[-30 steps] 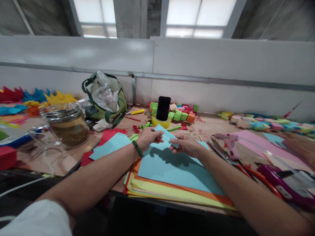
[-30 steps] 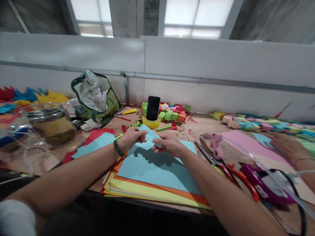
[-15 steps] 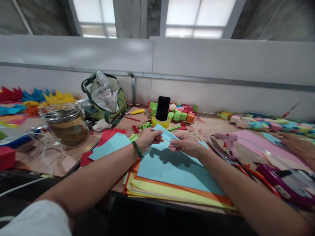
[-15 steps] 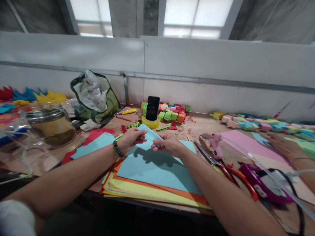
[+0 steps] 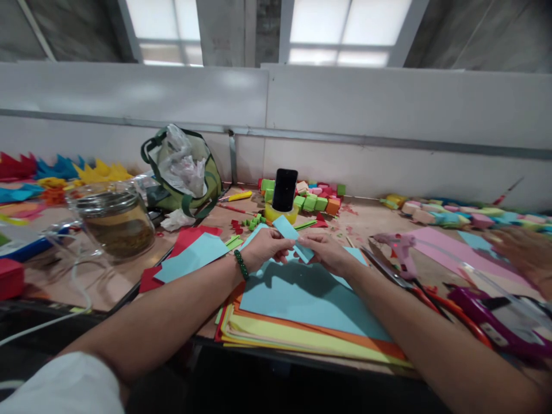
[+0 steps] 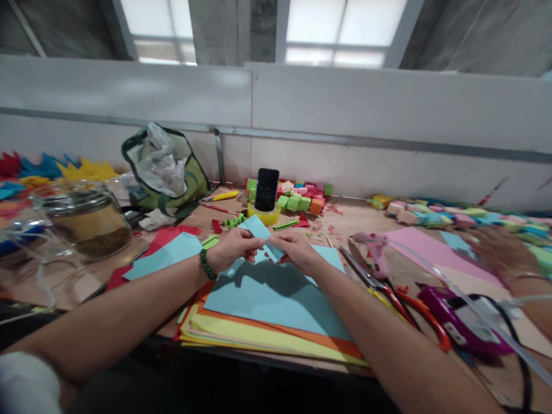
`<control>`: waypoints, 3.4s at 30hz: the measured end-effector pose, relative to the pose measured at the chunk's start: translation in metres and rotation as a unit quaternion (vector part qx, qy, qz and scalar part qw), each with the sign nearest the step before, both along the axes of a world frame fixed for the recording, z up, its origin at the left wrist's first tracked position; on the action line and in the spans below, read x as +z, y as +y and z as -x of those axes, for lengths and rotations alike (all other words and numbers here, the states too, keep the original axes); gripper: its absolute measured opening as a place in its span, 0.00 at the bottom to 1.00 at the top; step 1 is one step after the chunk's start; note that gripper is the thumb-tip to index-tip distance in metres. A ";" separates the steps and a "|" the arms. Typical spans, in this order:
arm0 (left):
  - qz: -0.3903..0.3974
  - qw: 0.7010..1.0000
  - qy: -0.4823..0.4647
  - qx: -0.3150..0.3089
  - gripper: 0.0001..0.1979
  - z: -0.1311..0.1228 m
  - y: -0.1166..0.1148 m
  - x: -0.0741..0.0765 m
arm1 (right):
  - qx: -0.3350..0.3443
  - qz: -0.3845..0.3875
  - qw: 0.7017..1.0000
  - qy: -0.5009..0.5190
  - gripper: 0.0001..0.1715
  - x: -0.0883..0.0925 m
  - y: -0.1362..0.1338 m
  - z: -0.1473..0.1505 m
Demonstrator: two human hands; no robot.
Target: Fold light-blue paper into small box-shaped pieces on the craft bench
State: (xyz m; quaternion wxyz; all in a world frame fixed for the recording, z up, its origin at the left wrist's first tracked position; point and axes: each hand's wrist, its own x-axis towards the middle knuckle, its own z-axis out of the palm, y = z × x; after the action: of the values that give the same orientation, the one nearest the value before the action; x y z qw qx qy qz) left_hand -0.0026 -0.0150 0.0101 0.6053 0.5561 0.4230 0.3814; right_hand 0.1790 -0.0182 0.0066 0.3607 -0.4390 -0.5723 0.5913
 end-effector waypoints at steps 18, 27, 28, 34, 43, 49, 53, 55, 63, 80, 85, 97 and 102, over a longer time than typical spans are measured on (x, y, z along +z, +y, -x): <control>-0.036 0.998 -0.003 -0.055 0.07 0.003 0.005 -0.008 | -0.042 -0.081 0.995 -0.050 0.26 0.003 0.003 0.000; -0.018 1.000 0.005 -0.013 0.09 0.006 0.005 0.000 | -0.011 -0.046 0.994 -0.098 0.28 0.006 0.002 -0.005; -0.018 1.000 0.005 -0.009 0.09 0.006 0.006 0.001 | -0.011 -0.042 0.994 -0.102 0.28 0.006 0.001 -0.004; -0.024 1.000 0.003 0.009 0.11 0.008 0.007 0.004 | 0.025 -0.009 0.994 -0.103 0.29 0.006 -0.002 -0.002; -0.021 1.000 -0.007 0.006 0.10 0.009 0.009 0.003 | 0.059 0.046 0.995 -0.066 0.29 0.002 0.004 -0.011; -0.013 1.000 -0.014 0.001 0.09 0.009 0.011 0.001 | 0.062 0.050 0.996 -0.049 0.25 0.002 0.005 -0.013; -0.022 1.000 -0.008 -0.004 0.11 0.009 0.012 -0.002 | 0.047 0.029 0.997 -0.053 0.23 0.001 0.005 -0.013; -0.037 0.999 0.001 -0.014 0.10 0.009 0.011 -0.003 | 0.042 0.016 0.998 -0.047 0.23 0.001 0.003 -0.011; -0.133 0.985 0.060 -0.091 0.12 0.002 -0.004 0.000 | -0.019 -0.094 0.995 0.009 0.20 0.004 -0.002 0.002; -0.232 0.962 0.105 -0.094 0.15 -0.002 -0.010 0.001 | -0.110 -0.154 0.980 0.061 0.21 0.010 0.002 -0.004; -0.244 0.951 0.173 -0.077 0.13 0.002 0.002 -0.007 | -0.042 -0.172 0.980 -0.095 0.26 0.003 0.011 -0.012; -0.317 0.867 0.381 -0.061 0.15 0.007 0.005 -0.019 | 0.012 -0.220 0.918 -0.329 0.18 -0.012 0.024 -0.027; -0.449 0.775 0.401 -0.192 0.19 0.007 0.003 -0.016 | 0.004 -0.251 0.890 -0.381 0.14 -0.009 0.024 -0.027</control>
State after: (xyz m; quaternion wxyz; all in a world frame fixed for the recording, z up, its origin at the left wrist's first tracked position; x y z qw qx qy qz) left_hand -0.0100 -0.0117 -0.0061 0.1232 0.9370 0.2923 0.1465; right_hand 0.2056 0.0053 -0.0026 0.2113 -0.5231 -0.7966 0.2169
